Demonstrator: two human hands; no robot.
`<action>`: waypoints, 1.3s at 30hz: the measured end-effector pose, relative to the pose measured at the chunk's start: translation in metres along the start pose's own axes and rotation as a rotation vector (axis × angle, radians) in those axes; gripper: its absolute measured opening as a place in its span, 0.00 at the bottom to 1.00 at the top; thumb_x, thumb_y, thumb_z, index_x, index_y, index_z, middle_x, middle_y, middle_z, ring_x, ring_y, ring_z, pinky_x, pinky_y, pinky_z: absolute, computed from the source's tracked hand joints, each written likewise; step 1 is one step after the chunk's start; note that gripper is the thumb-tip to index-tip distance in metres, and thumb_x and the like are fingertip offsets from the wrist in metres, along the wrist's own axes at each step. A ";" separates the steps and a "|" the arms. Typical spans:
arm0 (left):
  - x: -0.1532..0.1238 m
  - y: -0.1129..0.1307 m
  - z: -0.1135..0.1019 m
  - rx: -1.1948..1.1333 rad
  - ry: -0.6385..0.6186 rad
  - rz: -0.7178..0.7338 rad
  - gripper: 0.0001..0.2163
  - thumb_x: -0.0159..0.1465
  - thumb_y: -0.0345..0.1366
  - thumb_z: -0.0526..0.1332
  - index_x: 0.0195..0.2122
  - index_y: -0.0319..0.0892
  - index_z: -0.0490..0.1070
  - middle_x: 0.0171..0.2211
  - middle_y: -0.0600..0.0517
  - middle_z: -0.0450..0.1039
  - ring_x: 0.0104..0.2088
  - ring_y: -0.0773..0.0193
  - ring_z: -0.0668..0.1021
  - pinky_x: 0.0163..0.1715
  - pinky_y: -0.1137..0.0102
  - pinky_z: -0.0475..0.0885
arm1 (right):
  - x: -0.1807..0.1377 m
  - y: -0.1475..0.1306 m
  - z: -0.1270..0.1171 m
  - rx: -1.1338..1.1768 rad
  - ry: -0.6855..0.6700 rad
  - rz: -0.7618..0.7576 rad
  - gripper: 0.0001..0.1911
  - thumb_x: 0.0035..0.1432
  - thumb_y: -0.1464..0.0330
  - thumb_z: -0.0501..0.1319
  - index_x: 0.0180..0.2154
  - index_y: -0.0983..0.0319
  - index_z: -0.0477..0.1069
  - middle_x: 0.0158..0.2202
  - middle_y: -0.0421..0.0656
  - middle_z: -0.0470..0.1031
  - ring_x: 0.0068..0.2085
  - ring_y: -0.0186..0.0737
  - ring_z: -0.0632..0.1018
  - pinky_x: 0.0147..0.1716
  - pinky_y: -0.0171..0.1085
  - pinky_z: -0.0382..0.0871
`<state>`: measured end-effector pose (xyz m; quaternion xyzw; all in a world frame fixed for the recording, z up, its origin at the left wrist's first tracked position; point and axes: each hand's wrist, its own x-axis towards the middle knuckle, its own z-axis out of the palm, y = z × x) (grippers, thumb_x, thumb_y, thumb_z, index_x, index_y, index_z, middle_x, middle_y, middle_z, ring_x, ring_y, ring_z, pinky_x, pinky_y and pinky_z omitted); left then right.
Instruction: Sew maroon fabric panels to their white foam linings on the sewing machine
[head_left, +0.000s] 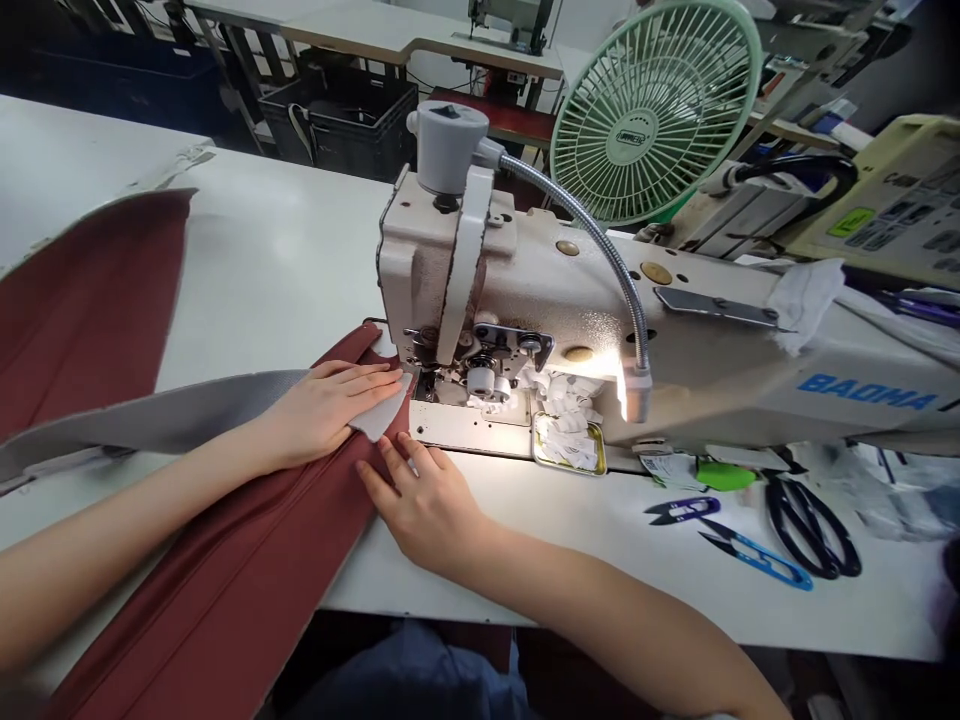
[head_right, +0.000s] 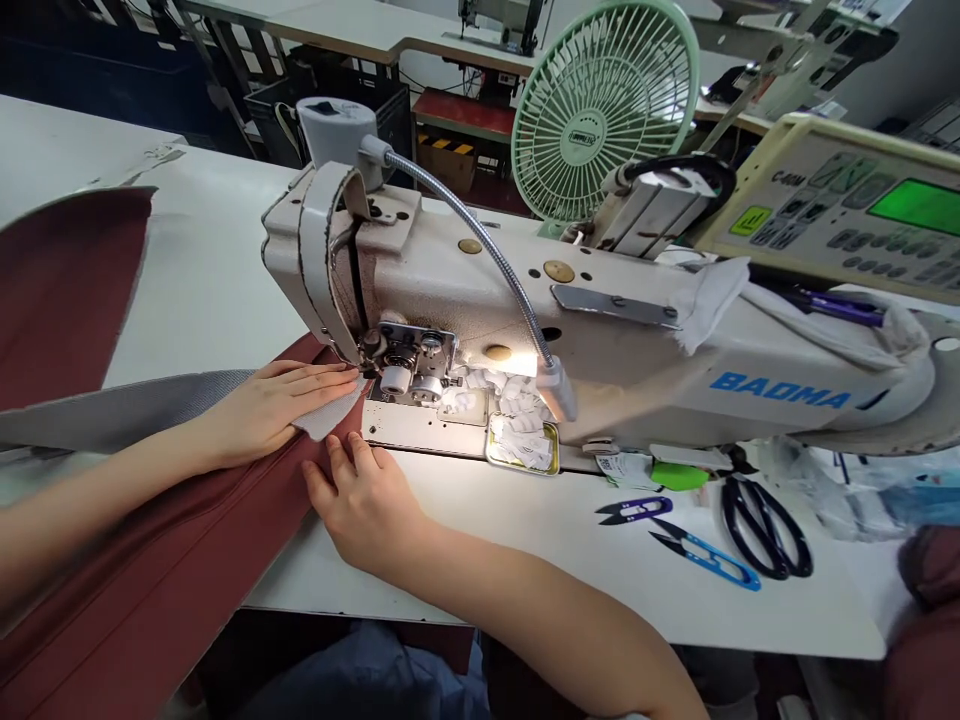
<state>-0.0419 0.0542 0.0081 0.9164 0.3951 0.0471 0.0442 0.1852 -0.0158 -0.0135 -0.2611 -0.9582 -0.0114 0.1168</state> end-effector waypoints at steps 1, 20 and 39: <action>0.000 0.000 0.000 -0.005 -0.011 -0.034 0.34 0.59 0.26 0.50 0.68 0.49 0.58 0.68 0.54 0.59 0.66 0.60 0.65 0.62 0.63 0.60 | 0.000 0.000 0.000 -0.003 -0.006 0.001 0.24 0.67 0.69 0.54 0.61 0.69 0.64 0.62 0.65 0.66 0.59 0.58 0.70 0.47 0.52 0.71; 0.004 -0.001 0.002 0.011 -0.027 0.016 0.28 0.64 0.29 0.51 0.66 0.50 0.60 0.68 0.55 0.58 0.67 0.60 0.63 0.56 0.62 0.62 | 0.006 0.004 0.002 -0.064 0.022 0.037 0.21 0.70 0.74 0.49 0.59 0.74 0.67 0.60 0.59 0.70 0.54 0.51 0.74 0.46 0.46 0.74; 0.018 0.014 0.005 0.015 0.016 0.070 0.28 0.62 0.27 0.52 0.65 0.47 0.63 0.66 0.53 0.63 0.64 0.57 0.66 0.55 0.62 0.63 | -0.016 0.009 -0.004 -0.040 0.017 0.068 0.22 0.67 0.73 0.52 0.59 0.73 0.67 0.60 0.60 0.70 0.56 0.56 0.72 0.44 0.47 0.72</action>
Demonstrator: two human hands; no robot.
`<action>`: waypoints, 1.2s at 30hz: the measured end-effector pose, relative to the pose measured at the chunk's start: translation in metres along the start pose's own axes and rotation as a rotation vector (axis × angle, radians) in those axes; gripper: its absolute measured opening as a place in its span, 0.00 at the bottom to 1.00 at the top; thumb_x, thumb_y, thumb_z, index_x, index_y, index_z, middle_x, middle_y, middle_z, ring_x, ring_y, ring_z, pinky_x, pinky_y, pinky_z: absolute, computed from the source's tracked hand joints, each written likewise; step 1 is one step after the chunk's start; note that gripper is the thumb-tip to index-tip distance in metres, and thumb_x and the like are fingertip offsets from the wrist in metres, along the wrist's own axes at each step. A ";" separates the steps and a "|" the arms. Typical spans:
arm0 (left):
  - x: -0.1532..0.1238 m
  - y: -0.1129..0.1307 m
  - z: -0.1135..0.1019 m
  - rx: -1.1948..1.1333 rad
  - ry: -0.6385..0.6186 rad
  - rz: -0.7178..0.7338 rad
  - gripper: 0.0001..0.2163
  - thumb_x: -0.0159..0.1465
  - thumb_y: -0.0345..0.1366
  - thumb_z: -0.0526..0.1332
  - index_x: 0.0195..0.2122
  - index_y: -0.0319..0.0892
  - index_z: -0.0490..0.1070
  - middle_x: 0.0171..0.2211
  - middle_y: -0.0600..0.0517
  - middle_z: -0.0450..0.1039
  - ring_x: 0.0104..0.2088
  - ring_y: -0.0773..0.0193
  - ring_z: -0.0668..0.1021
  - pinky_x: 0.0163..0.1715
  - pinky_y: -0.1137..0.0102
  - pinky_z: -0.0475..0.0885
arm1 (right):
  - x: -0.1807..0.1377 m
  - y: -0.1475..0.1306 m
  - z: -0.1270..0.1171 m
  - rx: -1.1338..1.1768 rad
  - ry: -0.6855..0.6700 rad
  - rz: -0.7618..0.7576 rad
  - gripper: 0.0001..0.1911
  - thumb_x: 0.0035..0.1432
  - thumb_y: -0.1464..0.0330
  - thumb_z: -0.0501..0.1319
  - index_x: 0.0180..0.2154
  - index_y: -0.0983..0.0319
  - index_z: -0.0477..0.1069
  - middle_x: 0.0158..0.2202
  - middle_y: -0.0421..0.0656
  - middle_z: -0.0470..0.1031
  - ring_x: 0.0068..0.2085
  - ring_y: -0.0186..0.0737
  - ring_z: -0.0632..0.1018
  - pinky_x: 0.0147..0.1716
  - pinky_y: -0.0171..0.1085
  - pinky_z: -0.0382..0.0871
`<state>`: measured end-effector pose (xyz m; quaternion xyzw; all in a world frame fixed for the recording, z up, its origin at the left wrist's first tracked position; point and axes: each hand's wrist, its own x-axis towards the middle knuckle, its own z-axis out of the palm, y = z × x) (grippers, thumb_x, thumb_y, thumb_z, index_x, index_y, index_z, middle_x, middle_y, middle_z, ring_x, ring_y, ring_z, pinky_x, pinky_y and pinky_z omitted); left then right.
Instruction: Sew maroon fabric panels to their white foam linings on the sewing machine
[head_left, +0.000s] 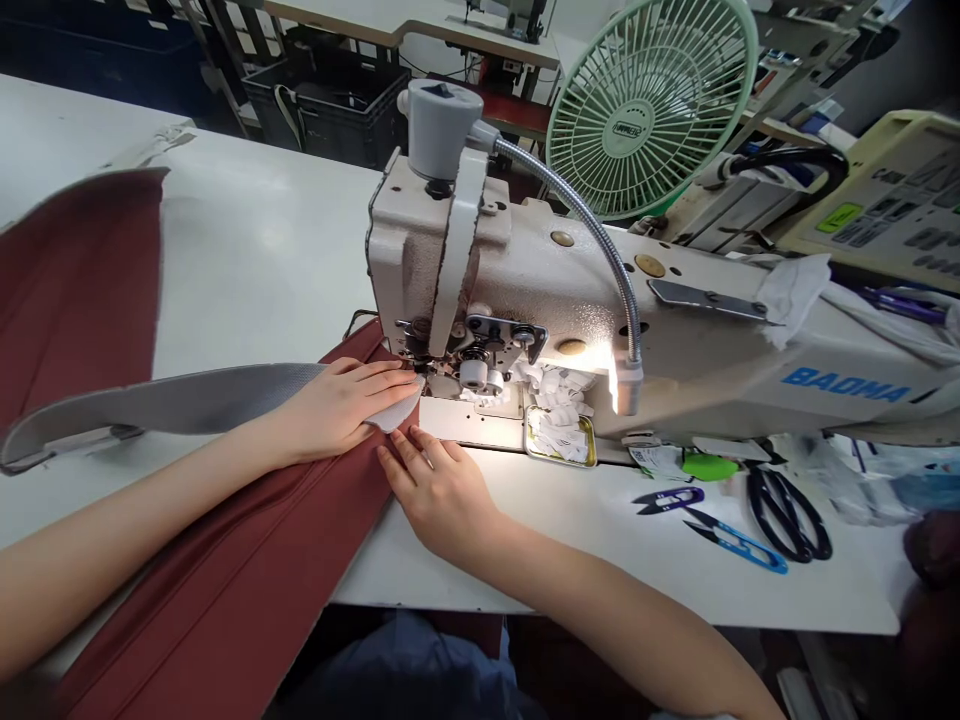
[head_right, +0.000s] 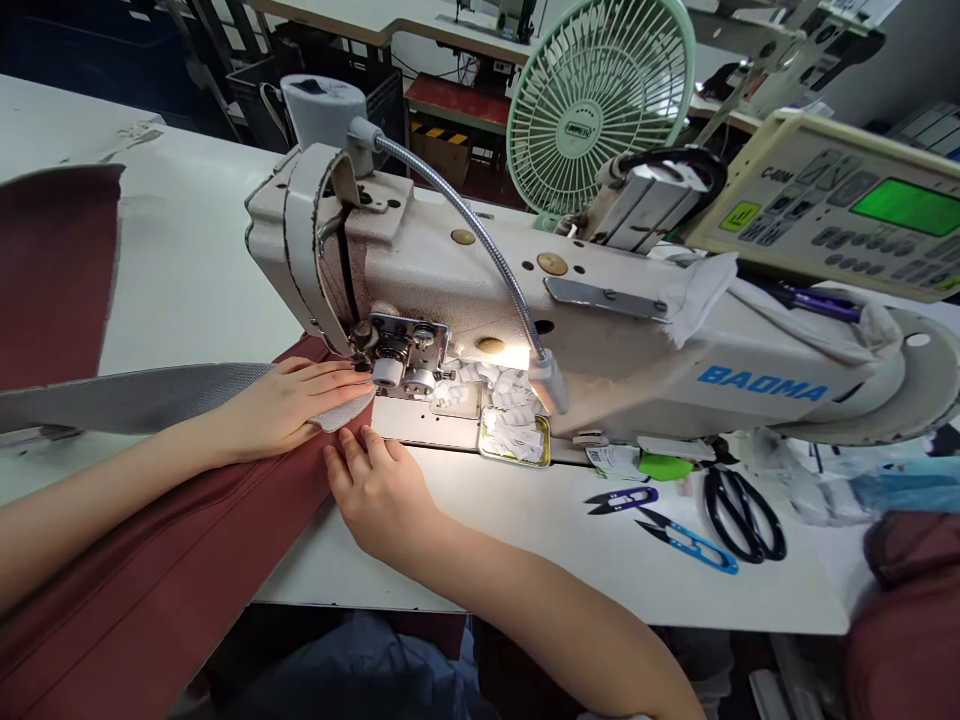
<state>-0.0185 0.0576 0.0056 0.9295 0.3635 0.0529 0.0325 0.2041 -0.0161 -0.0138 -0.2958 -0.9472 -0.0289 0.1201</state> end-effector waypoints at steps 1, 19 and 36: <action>0.000 0.000 0.000 0.000 0.006 0.000 0.28 0.62 0.27 0.52 0.64 0.47 0.64 0.65 0.52 0.63 0.64 0.57 0.67 0.54 0.62 0.63 | 0.001 0.000 0.000 0.002 -0.002 -0.001 0.22 0.67 0.73 0.52 0.60 0.73 0.67 0.60 0.60 0.70 0.56 0.55 0.72 0.44 0.47 0.72; -0.007 0.003 0.000 0.020 0.105 0.063 0.19 0.68 0.30 0.50 0.56 0.48 0.72 0.60 0.53 0.71 0.62 0.56 0.68 0.56 0.59 0.62 | 0.002 -0.003 -0.016 -0.017 -0.033 0.006 0.20 0.64 0.76 0.52 0.54 0.78 0.71 0.54 0.64 0.74 0.50 0.54 0.76 0.39 0.46 0.72; 0.009 -0.001 -0.006 0.054 0.209 0.114 0.13 0.70 0.33 0.53 0.48 0.47 0.76 0.48 0.51 0.77 0.50 0.56 0.75 0.51 0.60 0.67 | -0.008 0.015 -0.012 0.136 0.014 0.058 0.12 0.68 0.74 0.54 0.47 0.68 0.75 0.54 0.51 0.77 0.53 0.42 0.76 0.46 0.41 0.71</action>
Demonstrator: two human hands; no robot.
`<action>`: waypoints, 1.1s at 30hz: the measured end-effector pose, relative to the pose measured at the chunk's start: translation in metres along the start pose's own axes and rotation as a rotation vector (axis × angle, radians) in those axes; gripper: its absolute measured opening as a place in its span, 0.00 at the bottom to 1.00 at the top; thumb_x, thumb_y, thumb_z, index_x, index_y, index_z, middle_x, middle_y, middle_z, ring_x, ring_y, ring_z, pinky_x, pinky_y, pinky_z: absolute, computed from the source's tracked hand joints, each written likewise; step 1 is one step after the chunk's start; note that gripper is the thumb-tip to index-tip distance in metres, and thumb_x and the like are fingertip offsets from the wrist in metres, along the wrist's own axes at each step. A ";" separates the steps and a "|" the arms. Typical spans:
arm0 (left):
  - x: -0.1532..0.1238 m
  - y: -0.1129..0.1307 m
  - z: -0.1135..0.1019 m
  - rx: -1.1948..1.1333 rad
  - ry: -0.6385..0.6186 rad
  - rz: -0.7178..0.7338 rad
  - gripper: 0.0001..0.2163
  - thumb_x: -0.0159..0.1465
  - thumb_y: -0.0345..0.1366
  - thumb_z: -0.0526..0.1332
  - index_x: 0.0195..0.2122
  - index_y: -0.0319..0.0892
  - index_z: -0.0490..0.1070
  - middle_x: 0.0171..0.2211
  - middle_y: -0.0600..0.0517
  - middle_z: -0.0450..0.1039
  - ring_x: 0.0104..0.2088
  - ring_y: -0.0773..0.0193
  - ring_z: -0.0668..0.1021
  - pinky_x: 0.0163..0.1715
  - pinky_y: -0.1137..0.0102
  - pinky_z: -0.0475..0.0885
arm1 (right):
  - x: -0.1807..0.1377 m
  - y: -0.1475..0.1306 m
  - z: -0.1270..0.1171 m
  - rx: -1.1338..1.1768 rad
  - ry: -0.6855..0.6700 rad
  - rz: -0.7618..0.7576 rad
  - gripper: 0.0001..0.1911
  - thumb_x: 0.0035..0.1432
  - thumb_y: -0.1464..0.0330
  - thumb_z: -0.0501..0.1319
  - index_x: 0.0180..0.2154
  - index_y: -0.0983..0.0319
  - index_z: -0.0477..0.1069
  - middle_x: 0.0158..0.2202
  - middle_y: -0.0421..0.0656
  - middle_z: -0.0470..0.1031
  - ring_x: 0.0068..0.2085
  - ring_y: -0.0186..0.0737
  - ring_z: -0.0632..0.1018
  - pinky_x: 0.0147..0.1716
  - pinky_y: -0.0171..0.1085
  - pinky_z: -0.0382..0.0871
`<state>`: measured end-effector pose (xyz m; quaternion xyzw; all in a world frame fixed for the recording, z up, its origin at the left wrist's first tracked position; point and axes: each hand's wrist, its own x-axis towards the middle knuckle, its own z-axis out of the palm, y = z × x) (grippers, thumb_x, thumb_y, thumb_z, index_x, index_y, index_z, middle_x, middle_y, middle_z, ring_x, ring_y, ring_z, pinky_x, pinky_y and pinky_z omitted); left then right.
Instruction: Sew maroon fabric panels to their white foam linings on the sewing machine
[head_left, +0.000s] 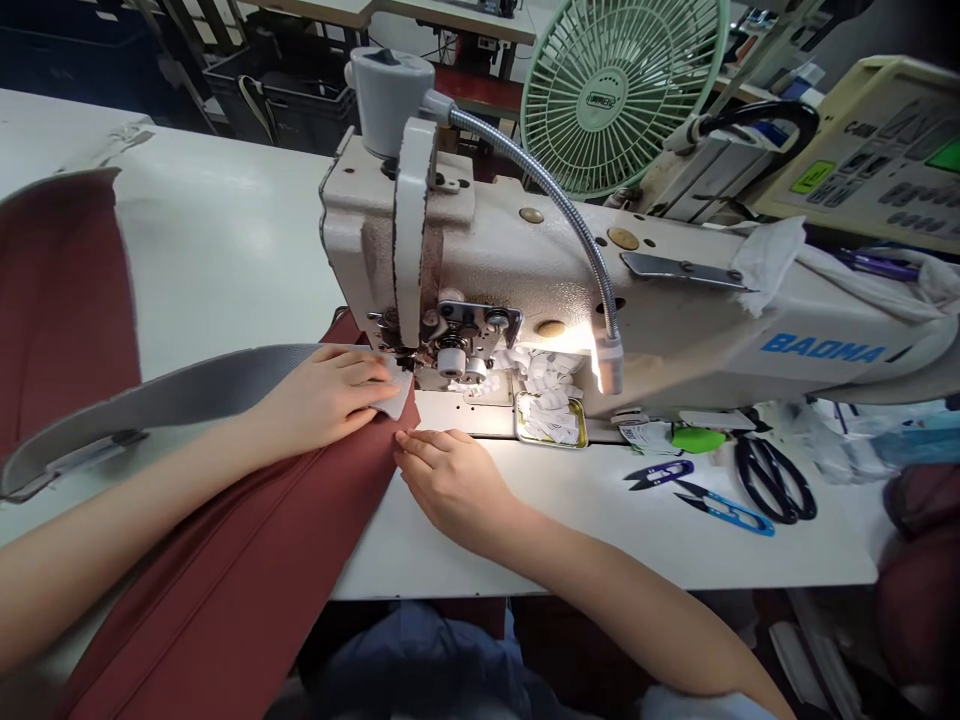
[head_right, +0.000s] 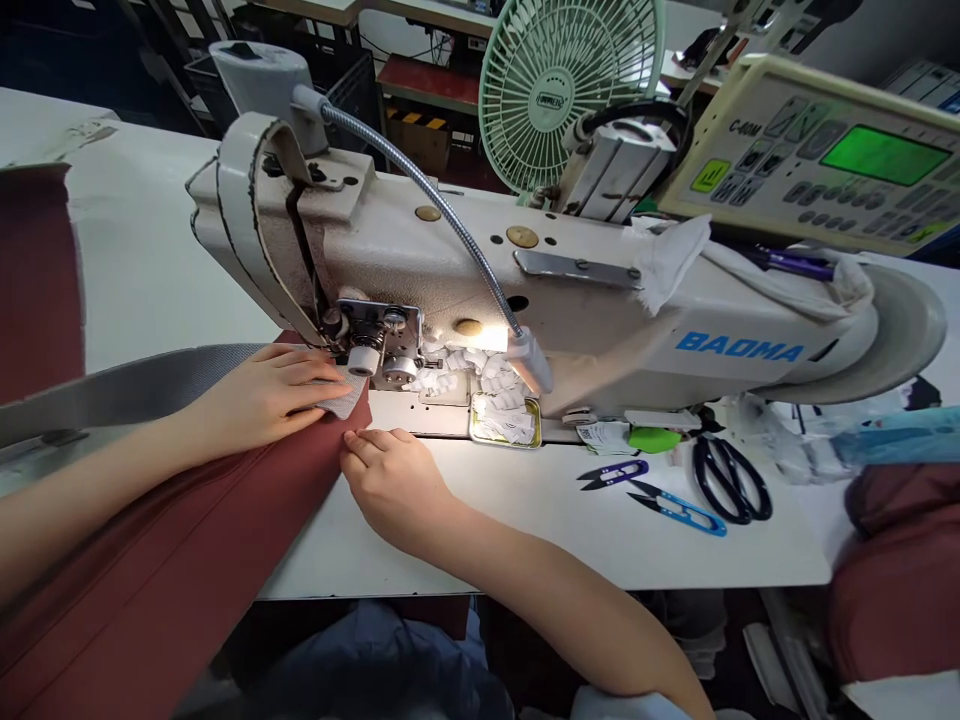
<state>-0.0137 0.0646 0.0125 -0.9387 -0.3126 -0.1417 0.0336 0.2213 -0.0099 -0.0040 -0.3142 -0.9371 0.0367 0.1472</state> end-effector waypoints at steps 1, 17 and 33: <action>0.000 -0.001 0.000 -0.007 0.011 0.014 0.12 0.70 0.32 0.53 0.45 0.47 0.77 0.45 0.51 0.78 0.46 0.58 0.76 0.48 0.62 0.68 | -0.001 0.001 0.000 0.015 0.003 -0.005 0.13 0.68 0.74 0.54 0.48 0.68 0.75 0.54 0.51 0.77 0.54 0.42 0.76 0.48 0.41 0.70; 0.018 -0.003 0.009 -0.002 -0.120 0.032 0.11 0.69 0.26 0.52 0.39 0.41 0.75 0.37 0.49 0.74 0.38 0.61 0.73 0.41 0.67 0.68 | 0.015 0.003 0.016 -0.112 -0.007 -0.024 0.19 0.68 0.73 0.52 0.57 0.73 0.69 0.60 0.58 0.70 0.58 0.51 0.73 0.46 0.46 0.72; 0.034 -0.022 0.019 -0.029 -0.049 0.059 0.10 0.63 0.21 0.56 0.31 0.40 0.73 0.29 0.50 0.72 0.32 0.60 0.73 0.32 0.68 0.64 | 0.052 -0.011 0.025 -0.221 -0.129 0.120 0.23 0.66 0.74 0.54 0.58 0.82 0.66 0.60 0.68 0.67 0.61 0.59 0.71 0.51 0.50 0.73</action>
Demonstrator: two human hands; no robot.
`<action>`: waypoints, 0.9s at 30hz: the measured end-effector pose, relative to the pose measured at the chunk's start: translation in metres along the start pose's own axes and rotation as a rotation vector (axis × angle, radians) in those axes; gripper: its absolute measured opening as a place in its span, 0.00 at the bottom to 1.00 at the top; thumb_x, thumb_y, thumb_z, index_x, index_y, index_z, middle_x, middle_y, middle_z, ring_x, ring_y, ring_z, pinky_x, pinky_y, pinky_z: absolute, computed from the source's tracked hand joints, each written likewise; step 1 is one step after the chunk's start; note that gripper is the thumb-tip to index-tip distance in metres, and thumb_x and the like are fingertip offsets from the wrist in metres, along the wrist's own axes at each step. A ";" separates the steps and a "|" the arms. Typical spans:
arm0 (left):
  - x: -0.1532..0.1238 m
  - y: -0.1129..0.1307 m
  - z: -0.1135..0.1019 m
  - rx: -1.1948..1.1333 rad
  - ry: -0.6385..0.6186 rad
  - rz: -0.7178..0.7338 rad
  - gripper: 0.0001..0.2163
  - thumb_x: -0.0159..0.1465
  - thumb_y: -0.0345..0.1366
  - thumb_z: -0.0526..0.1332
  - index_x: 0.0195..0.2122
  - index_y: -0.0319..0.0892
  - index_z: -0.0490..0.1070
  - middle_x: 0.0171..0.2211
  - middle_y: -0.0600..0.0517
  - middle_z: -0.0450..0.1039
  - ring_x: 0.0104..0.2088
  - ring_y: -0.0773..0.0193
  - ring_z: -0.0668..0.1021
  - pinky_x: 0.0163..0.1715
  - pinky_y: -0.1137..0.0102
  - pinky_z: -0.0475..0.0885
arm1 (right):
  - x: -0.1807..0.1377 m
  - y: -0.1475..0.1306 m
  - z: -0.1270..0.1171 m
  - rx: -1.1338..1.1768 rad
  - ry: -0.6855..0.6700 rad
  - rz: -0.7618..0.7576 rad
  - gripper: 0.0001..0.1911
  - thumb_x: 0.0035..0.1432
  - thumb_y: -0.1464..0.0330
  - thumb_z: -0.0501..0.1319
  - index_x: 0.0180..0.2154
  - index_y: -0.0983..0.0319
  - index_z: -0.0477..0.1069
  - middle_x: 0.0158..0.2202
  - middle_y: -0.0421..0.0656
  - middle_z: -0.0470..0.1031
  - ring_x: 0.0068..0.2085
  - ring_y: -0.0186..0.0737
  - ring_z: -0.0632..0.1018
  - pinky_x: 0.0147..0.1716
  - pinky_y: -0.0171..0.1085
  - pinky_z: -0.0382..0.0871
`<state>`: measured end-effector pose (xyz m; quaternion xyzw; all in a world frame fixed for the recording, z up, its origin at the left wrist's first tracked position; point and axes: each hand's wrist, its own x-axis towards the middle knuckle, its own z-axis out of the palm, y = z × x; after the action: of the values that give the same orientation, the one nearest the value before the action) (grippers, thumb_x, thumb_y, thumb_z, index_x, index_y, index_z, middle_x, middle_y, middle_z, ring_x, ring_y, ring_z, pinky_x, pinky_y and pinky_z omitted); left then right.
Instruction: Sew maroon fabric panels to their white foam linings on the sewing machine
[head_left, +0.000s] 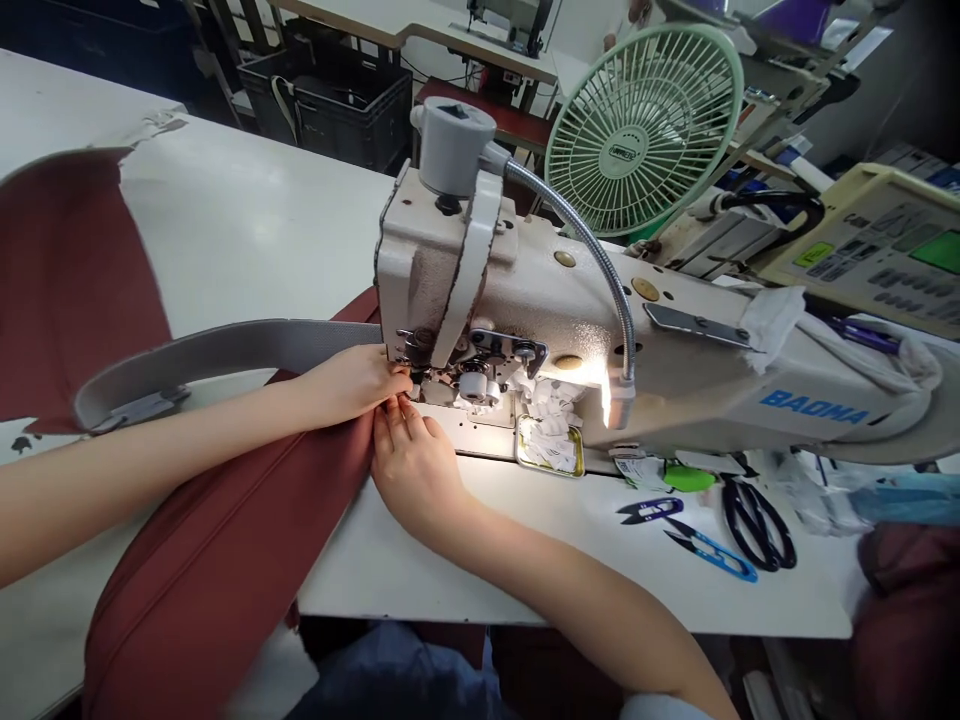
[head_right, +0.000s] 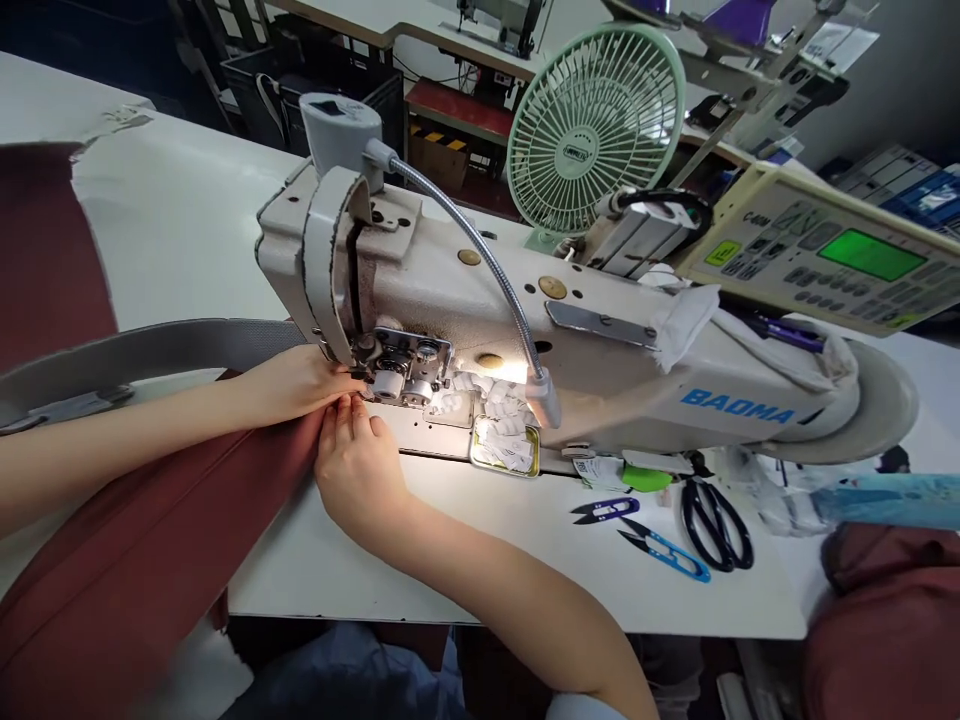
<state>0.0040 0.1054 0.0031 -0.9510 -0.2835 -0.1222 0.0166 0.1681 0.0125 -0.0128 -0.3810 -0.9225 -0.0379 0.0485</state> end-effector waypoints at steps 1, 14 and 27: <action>0.001 -0.002 0.002 0.001 0.004 -0.002 0.11 0.63 0.21 0.55 0.30 0.40 0.73 0.28 0.50 0.72 0.32 0.60 0.73 0.32 0.68 0.64 | 0.001 0.001 0.001 -0.007 0.002 -0.001 0.23 0.66 0.74 0.54 0.58 0.82 0.66 0.60 0.68 0.66 0.61 0.59 0.71 0.52 0.51 0.72; 0.012 -0.030 0.017 -0.113 0.099 -0.048 0.10 0.66 0.25 0.52 0.37 0.39 0.74 0.36 0.47 0.76 0.39 0.62 0.77 0.39 0.71 0.72 | 0.010 0.011 0.003 0.062 0.014 0.085 0.30 0.69 0.62 0.54 0.63 0.78 0.62 0.65 0.62 0.62 0.65 0.57 0.66 0.58 0.50 0.65; 0.014 -0.031 0.012 -0.144 0.122 -0.053 0.09 0.65 0.26 0.54 0.34 0.38 0.74 0.34 0.46 0.77 0.37 0.61 0.77 0.39 0.70 0.72 | 0.010 0.011 0.000 0.087 0.002 0.126 0.30 0.69 0.62 0.55 0.64 0.76 0.61 0.65 0.60 0.62 0.65 0.56 0.65 0.60 0.49 0.65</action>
<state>0.0016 0.1400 -0.0059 -0.9327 -0.2973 -0.2004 -0.0379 0.1684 0.0271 -0.0108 -0.4359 -0.8974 0.0048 0.0684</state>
